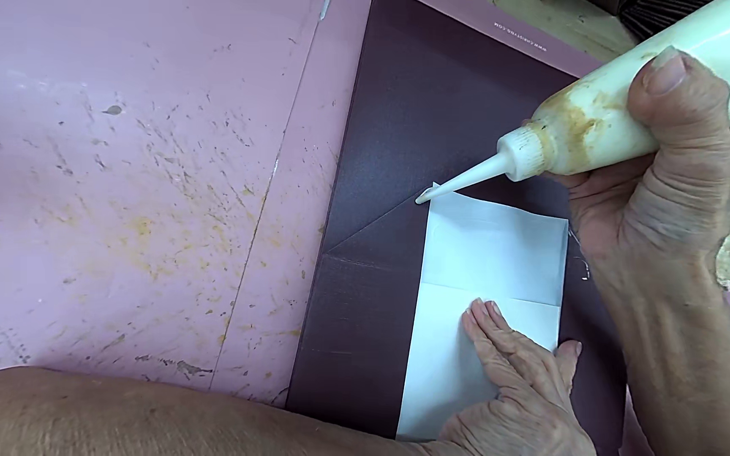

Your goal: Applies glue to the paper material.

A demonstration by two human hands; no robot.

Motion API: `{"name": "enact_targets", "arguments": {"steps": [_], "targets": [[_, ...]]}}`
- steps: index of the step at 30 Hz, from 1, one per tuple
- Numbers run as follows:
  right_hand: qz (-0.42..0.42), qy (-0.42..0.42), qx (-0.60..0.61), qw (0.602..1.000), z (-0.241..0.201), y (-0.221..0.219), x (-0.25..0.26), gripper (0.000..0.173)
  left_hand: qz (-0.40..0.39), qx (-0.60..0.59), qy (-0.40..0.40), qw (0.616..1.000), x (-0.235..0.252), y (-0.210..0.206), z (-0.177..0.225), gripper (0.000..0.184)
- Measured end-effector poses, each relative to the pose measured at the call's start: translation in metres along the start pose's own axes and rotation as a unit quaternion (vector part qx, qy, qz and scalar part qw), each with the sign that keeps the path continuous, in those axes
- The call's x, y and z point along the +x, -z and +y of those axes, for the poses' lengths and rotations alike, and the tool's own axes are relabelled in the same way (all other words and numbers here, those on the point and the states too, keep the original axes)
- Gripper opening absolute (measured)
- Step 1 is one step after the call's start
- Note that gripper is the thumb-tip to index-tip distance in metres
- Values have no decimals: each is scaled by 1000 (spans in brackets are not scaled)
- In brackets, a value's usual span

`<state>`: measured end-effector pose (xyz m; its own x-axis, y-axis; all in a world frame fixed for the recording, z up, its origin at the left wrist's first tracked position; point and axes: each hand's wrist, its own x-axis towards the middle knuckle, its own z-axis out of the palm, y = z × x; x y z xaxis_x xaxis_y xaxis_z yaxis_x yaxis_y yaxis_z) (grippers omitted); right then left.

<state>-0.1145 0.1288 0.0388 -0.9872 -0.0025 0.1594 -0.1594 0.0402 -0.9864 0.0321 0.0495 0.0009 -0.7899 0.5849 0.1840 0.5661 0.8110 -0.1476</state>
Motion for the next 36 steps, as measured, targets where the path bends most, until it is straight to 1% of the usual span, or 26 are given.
{"name": "enact_targets", "arguments": {"steps": [1,4,6,10,12,14,17,19,22,23,25,27,30,32,33,34,36], "targets": [[2,3,0,1000,0,-3,-1,15,-1,-3,2,1000,0,0,0,48],[-33,9,24,999,-1,-5,-8,17,15,-19,6,1000,-2,-7,3,51],[-31,9,18,999,0,-13,-7,19,10,-28,4,1000,-2,-7,3,51],[-34,4,21,999,-1,-26,-10,25,11,-20,46,999,3,0,4,43],[-41,6,22,999,-1,-31,-12,30,-7,-21,40,999,5,3,3,42],[-55,12,20,998,-2,-35,-15,33,-40,-54,3,998,3,8,-3,43],[-81,13,34,996,-5,-38,-23,33,-52,-62,-31,996,4,8,-8,40],[-81,10,37,996,-8,-43,-27,30,-32,-48,-19,998,2,6,-6,40],[-97,-12,63,993,-12,-41,-29,23,-44,-43,-32,998,2,8,-7,41],[-104,-14,68,992,-13,-36,-28,22,-36,-38,-28,998,2,6,-6,42],[-91,3,56,994,-10,-27,-22,27,-16,-19,-10,1000,2,3,-3,44],[-65,39,23,997,-7,-13,-18,33,10,0,15,1000,4,-1,3,45],[-42,78,-1,996,-1,5,-17,51,21,14,21,999,4,-4,5,47],[-35,96,-10,995,1,7,-20,60,22,-3,21,1000,2,-4,5,46],[-38,107,-5,994,1,4,-21,60,7,-16,15,1000,1,-1,2,47],[-48,117,0,992,1,0,-24,57,-5,-28,8,1000,1,2,0,48],[-72,126,6,989,-4,-12,-32,46,-42,-42,-18,998,1,8,-4,48]]}}
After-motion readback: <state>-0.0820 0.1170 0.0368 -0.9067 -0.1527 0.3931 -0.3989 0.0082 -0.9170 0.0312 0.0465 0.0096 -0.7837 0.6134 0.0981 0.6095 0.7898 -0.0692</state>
